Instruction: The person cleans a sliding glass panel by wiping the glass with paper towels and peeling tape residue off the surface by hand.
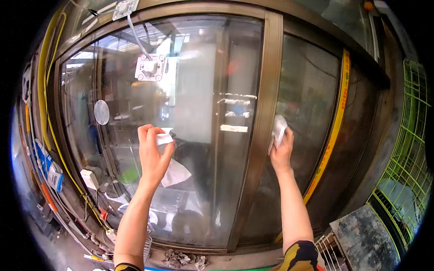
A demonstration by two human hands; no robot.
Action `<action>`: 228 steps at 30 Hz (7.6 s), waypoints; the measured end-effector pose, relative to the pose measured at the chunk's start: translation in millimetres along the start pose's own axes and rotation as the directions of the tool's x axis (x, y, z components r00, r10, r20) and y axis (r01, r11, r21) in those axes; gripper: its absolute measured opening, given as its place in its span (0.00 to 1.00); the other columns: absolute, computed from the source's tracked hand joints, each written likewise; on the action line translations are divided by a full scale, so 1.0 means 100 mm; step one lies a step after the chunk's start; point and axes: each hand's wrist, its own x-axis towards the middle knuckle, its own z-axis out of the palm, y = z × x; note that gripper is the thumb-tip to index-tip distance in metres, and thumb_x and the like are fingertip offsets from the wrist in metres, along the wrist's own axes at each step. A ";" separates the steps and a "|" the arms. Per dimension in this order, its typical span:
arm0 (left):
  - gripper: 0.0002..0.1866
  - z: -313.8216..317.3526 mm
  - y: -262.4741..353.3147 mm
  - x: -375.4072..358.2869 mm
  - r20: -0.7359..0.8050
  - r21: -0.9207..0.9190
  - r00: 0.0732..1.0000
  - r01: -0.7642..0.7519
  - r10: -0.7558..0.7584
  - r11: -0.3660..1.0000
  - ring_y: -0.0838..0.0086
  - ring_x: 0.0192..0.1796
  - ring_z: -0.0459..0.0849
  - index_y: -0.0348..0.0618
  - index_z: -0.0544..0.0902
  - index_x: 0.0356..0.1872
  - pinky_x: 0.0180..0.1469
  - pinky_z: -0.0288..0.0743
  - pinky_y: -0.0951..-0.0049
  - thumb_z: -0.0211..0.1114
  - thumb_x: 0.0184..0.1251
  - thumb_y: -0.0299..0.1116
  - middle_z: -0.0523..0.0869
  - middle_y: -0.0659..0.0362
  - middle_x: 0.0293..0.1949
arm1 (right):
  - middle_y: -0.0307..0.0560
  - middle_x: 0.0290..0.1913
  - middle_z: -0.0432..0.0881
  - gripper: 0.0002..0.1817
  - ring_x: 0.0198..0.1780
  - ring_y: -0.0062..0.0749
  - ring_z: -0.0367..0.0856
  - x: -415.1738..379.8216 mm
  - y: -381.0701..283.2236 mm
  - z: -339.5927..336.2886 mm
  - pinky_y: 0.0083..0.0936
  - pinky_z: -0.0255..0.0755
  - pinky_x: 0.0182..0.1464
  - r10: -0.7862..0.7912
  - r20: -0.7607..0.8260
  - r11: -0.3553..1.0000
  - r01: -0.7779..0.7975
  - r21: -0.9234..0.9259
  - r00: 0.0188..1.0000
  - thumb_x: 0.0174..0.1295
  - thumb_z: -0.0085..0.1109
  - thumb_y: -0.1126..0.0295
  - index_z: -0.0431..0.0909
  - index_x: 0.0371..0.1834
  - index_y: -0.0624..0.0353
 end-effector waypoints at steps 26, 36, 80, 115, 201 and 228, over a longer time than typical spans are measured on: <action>0.11 0.33 -0.33 -0.02 -0.088 0.226 0.933 -0.322 0.349 0.919 0.56 0.47 0.77 0.43 0.78 0.35 0.47 0.71 0.62 0.71 0.55 0.33 0.78 0.52 0.44 | 0.54 0.56 0.78 0.21 0.67 0.54 0.68 -1.74 -0.47 -0.23 0.55 0.54 0.71 0.187 0.271 0.977 -0.149 -0.152 0.944 0.50 0.63 0.77 0.79 0.51 0.61; 0.11 0.14 -0.24 -0.64 0.145 0.169 0.979 -0.166 0.142 0.971 0.56 0.38 0.79 0.42 0.75 0.31 0.36 0.74 0.57 0.68 0.49 0.33 0.75 0.52 0.36 | 0.55 0.52 0.75 0.09 0.53 0.49 0.76 -2.71 -0.58 -0.36 0.39 0.73 0.54 0.516 0.322 0.853 -0.509 -0.114 0.794 0.63 0.52 0.80 0.79 0.44 0.66; 0.06 -0.61 -0.17 -2.33 0.447 0.001 0.756 0.533 -0.478 0.846 0.56 0.37 0.81 0.38 0.77 0.35 0.41 0.74 0.63 0.63 0.59 0.25 0.79 0.51 0.33 | 0.59 0.55 0.78 0.17 0.54 0.45 0.76 -1.31 0.25 -0.56 0.34 0.67 0.61 0.750 -0.134 0.660 -0.720 0.215 0.647 0.67 0.51 0.72 0.76 0.52 0.74; 0.04 -1.40 0.04 -3.03 0.446 0.104 0.621 0.679 -0.644 0.727 0.56 0.35 0.80 0.38 0.77 0.32 0.38 0.73 0.62 0.63 0.56 0.23 0.78 0.51 0.31 | 0.48 0.50 0.78 0.14 0.60 0.49 0.70 0.81 -1.75 0.96 0.49 0.61 0.63 -0.339 0.053 0.927 0.343 -0.153 0.939 0.59 0.60 0.64 0.79 0.47 0.56; 0.12 -1.83 0.26 -4.31 0.439 0.211 0.135 0.946 -0.888 0.248 0.65 0.47 0.85 0.37 0.84 0.42 0.50 0.75 0.70 0.65 0.59 0.31 0.86 0.53 0.41 | 0.52 0.50 0.80 0.11 0.51 0.40 0.82 -4.01 -3.02 0.66 0.37 0.80 0.55 0.414 0.644 -0.898 -0.404 0.174 -0.644 0.63 0.57 0.84 0.75 0.48 0.67; 0.10 -2.06 0.36 -4.48 0.404 0.169 0.132 0.962 -0.905 0.215 0.68 0.45 0.83 0.36 0.83 0.41 0.51 0.73 0.71 0.65 0.59 0.27 0.86 0.54 0.40 | 0.53 0.48 0.80 0.13 0.46 0.43 0.83 -4.59 -3.13 0.72 0.36 0.82 0.46 0.398 0.591 -0.877 -0.480 0.020 -0.702 0.57 0.57 0.86 0.73 0.46 0.67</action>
